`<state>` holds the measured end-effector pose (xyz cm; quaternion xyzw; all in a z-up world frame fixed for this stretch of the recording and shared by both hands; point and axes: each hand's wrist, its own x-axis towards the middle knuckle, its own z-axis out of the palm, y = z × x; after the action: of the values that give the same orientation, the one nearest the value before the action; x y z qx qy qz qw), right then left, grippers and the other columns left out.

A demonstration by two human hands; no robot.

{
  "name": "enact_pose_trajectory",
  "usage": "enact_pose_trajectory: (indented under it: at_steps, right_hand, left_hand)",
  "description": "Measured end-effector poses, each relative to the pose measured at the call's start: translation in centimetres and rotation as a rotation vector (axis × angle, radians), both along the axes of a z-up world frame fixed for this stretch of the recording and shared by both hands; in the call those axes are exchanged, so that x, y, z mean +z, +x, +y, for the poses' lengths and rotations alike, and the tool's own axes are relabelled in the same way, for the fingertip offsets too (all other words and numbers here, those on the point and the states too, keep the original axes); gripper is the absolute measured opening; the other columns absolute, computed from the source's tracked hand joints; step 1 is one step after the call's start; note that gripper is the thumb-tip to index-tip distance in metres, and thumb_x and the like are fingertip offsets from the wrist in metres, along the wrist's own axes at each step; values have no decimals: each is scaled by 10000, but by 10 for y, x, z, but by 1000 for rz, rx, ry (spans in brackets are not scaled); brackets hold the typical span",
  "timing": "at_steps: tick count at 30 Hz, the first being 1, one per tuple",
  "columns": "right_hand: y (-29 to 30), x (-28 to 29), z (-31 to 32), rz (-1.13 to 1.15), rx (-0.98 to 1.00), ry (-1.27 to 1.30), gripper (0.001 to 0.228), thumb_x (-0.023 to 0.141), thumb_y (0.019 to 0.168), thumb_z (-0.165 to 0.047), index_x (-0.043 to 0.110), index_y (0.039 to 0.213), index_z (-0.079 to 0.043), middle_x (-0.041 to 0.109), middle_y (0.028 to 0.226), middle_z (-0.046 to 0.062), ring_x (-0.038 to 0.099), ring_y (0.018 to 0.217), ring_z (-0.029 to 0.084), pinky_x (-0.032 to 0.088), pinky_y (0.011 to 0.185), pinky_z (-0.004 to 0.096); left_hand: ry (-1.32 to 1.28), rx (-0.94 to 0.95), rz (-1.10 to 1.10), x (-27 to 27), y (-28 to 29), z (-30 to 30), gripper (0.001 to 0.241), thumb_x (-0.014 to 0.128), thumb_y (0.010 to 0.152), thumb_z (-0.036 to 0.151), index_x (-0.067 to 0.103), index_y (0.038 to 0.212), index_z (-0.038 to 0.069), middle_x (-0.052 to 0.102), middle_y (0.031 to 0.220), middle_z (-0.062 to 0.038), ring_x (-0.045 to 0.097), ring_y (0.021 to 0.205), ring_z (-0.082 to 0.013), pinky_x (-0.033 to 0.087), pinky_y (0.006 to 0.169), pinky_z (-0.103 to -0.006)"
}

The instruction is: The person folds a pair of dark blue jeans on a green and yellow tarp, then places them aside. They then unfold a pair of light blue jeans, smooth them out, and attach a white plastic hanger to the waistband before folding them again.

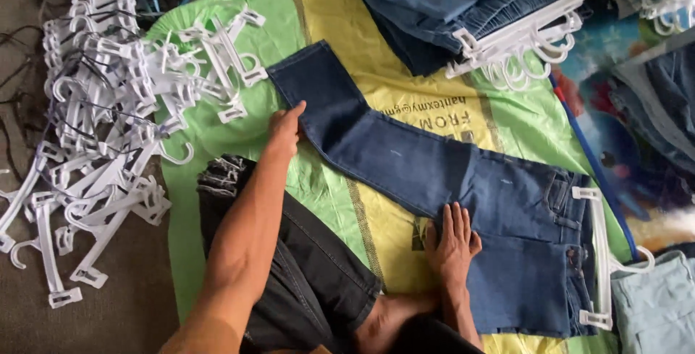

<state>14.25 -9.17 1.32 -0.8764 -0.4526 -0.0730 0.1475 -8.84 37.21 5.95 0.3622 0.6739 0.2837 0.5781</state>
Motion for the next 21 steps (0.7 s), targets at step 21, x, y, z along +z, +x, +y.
enact_pose_trajectory:
  at_steps: [21]
  right_hand:
    - [-6,-6,2,-86,97,43,639,721,1180,-494,706,1758,-222,615,1900,105,512,1789,325,109,1427,747]
  left_hand:
    - [683,519,267,14,-78,-31,449,934,1080,326,772,1411,70,819,1318,-249,813,1262,-418,622,1135,-518]
